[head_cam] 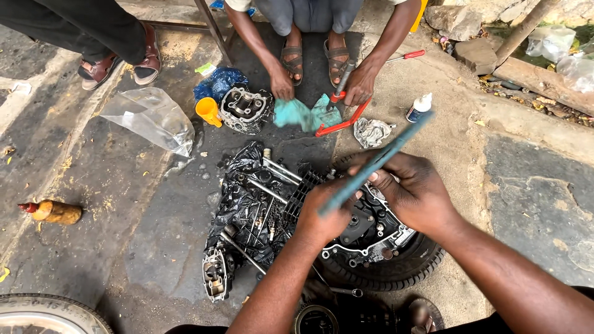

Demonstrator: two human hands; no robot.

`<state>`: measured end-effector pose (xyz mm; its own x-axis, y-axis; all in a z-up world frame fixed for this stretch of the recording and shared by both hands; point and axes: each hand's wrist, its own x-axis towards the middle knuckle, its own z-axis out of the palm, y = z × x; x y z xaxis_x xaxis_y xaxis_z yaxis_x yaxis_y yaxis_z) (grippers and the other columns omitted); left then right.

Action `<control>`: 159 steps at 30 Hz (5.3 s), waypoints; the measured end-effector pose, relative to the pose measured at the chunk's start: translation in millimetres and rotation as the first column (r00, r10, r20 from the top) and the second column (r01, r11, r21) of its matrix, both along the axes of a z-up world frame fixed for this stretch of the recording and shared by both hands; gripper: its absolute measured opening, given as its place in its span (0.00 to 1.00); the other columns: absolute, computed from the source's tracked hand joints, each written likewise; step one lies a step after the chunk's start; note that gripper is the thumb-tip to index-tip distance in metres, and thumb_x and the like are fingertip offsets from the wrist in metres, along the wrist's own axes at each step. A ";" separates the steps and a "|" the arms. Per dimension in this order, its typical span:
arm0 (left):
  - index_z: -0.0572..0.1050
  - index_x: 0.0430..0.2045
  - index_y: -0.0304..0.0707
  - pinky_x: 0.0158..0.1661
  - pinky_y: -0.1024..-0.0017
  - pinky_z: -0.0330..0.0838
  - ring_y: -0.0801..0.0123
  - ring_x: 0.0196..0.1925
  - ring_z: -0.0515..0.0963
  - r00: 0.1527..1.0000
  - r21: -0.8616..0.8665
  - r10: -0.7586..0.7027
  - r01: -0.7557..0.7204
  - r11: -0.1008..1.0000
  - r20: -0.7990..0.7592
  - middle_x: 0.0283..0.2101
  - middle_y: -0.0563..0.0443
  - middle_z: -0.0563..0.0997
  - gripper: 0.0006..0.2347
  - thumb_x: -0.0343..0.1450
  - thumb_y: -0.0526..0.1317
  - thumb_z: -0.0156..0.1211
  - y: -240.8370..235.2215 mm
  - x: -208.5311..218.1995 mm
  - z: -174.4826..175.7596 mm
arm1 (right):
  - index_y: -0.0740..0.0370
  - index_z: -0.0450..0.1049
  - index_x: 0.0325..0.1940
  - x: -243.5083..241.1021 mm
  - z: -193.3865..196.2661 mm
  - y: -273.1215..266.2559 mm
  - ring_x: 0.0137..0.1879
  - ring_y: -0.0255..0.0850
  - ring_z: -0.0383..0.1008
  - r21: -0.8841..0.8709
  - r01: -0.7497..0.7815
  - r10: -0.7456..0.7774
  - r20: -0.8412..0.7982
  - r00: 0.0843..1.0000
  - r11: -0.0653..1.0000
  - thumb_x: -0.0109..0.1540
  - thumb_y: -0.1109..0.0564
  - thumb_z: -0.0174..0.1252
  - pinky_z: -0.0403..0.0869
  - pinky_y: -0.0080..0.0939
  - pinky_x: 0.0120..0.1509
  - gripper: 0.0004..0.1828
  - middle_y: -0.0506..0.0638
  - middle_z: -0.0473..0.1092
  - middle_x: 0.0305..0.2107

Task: The person sits on the ground working on a disassembled motorcycle engine laid on the floor. They handle the clutch basket and small internal parts, fit components into the engine crankcase, and use a T-handle wrench and a hammer to work on the engine assembly while another worker services a cylinder head nearby.

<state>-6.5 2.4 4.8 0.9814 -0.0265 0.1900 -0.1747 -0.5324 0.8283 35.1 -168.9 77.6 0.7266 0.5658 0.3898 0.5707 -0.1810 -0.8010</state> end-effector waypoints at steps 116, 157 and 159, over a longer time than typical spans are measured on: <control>0.75 0.33 0.36 0.37 0.61 0.82 0.58 0.33 0.86 0.986 0.183 -0.008 0.038 0.982 -0.164 0.31 0.45 0.82 0.05 0.71 0.39 0.60 -12.3 -46.9 10.8 | 0.64 0.76 0.53 -51.9 -1.4 12.7 0.52 0.38 0.82 0.171 0.071 -0.004 -0.363 0.932 0.983 0.66 0.56 0.59 0.81 0.41 0.57 0.13 0.51 0.80 0.41; 0.73 0.49 0.42 0.41 0.58 0.82 0.58 0.36 0.86 0.966 0.371 0.026 0.074 0.926 -0.259 0.33 0.46 0.83 0.11 0.76 0.45 0.54 -20.4 -61.5 14.9 | 0.61 0.69 0.68 -58.8 -35.9 2.6 0.56 0.40 0.76 0.474 0.061 0.187 -0.458 0.869 0.878 0.73 0.47 0.45 0.72 0.44 0.67 0.24 0.52 0.77 0.47; 0.72 0.50 0.44 0.40 0.59 0.82 0.58 0.34 0.86 0.972 0.366 0.042 0.047 0.929 -0.232 0.31 0.47 0.83 0.13 0.74 0.45 0.55 -20.5 -64.7 24.9 | 0.61 0.68 0.69 -57.2 -36.7 2.4 0.57 0.42 0.77 0.518 0.068 0.194 -0.436 0.879 0.853 0.73 0.49 0.47 0.73 0.45 0.69 0.23 0.54 0.76 0.47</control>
